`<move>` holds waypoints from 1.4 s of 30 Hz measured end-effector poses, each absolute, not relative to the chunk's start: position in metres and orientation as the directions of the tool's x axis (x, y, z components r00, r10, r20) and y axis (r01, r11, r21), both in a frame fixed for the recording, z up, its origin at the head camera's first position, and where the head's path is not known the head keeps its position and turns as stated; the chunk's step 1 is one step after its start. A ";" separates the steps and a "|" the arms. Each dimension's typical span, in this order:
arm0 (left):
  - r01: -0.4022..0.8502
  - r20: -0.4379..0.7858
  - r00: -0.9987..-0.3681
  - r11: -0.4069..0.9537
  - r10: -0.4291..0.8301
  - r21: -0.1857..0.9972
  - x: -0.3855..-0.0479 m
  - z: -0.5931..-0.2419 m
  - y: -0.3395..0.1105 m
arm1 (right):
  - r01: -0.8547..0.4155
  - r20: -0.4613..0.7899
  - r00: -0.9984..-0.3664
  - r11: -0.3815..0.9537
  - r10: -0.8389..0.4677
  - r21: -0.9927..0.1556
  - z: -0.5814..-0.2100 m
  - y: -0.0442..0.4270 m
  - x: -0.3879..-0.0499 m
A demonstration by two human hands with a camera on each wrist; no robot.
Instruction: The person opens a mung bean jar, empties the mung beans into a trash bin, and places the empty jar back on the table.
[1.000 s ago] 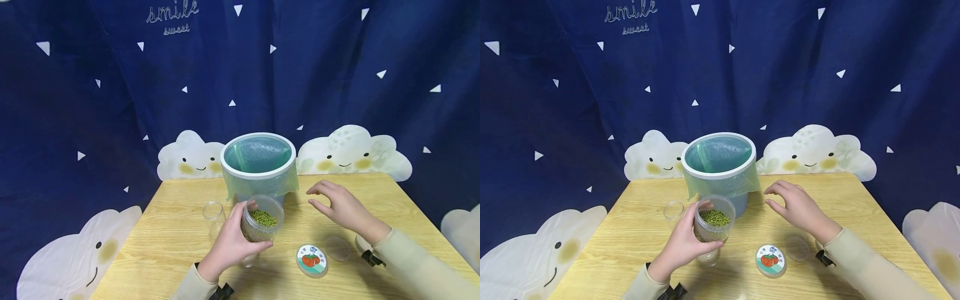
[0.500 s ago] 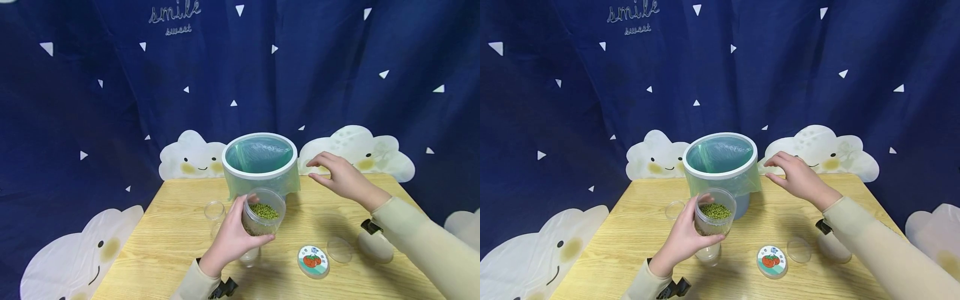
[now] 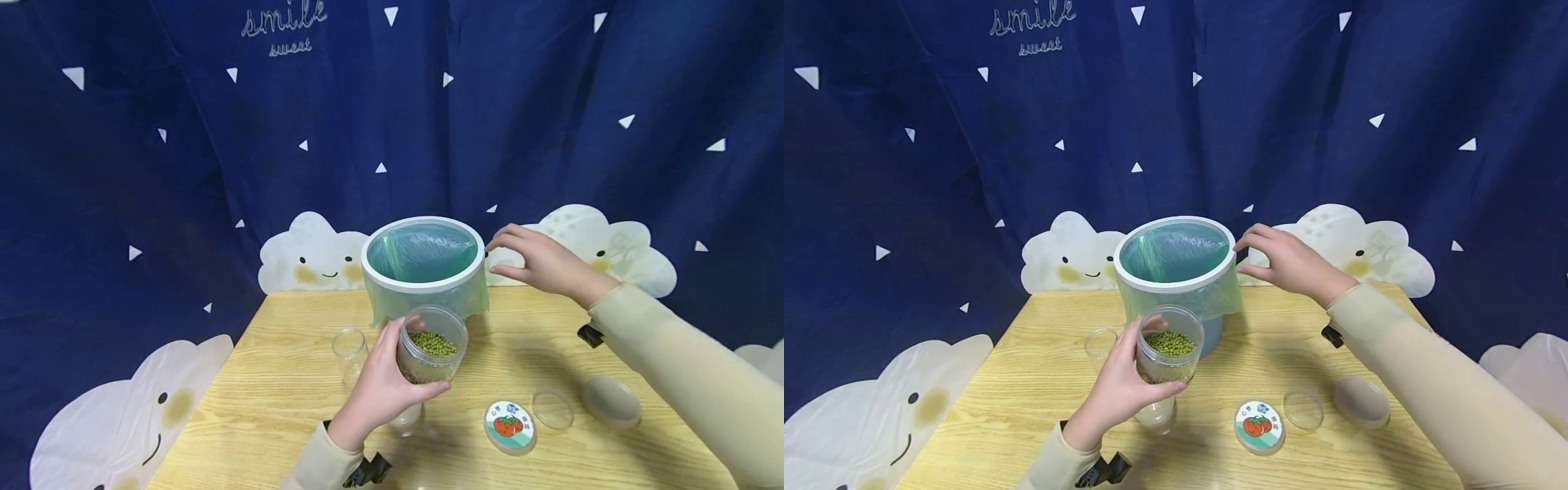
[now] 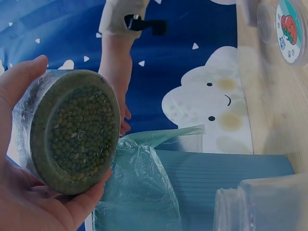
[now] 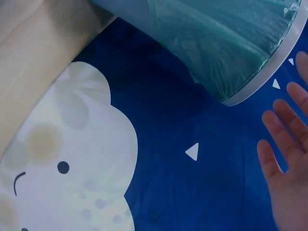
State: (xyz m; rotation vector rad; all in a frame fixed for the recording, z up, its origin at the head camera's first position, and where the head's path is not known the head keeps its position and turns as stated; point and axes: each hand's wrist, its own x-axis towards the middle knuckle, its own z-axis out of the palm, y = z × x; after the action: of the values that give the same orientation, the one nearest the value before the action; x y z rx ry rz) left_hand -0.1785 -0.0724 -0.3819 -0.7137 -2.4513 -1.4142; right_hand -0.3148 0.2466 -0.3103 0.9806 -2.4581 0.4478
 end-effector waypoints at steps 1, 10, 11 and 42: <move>0.512 0.419 -0.857 0.418 0.299 0.750 -0.178 -0.382 -0.072 | -0.708 0.511 -0.647 0.695 -0.566 -0.127 -0.310 0.246 -0.317; 0.510 0.411 -0.858 0.416 0.309 0.752 -0.178 -0.384 -0.070 | -0.714 0.450 -0.653 0.694 -0.609 -0.097 -0.301 0.234 -0.335; 0.510 0.409 -0.858 0.418 0.311 0.752 -0.178 -0.384 -0.069 | -0.710 0.439 -0.659 0.697 -0.611 -0.096 -0.299 0.232 -0.337; 0.475 0.381 -0.876 0.399 0.294 0.784 -0.177 -0.392 -0.070 | -0.637 0.111 -0.771 0.753 -0.627 -0.164 -0.259 0.210 -0.352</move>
State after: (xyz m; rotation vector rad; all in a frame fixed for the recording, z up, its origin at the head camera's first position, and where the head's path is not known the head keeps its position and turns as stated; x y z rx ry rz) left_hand -0.1771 -0.0698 -0.3917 -0.6875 -2.4706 -1.4771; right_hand -0.3517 0.2098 -0.2587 1.0444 -2.8961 0.2989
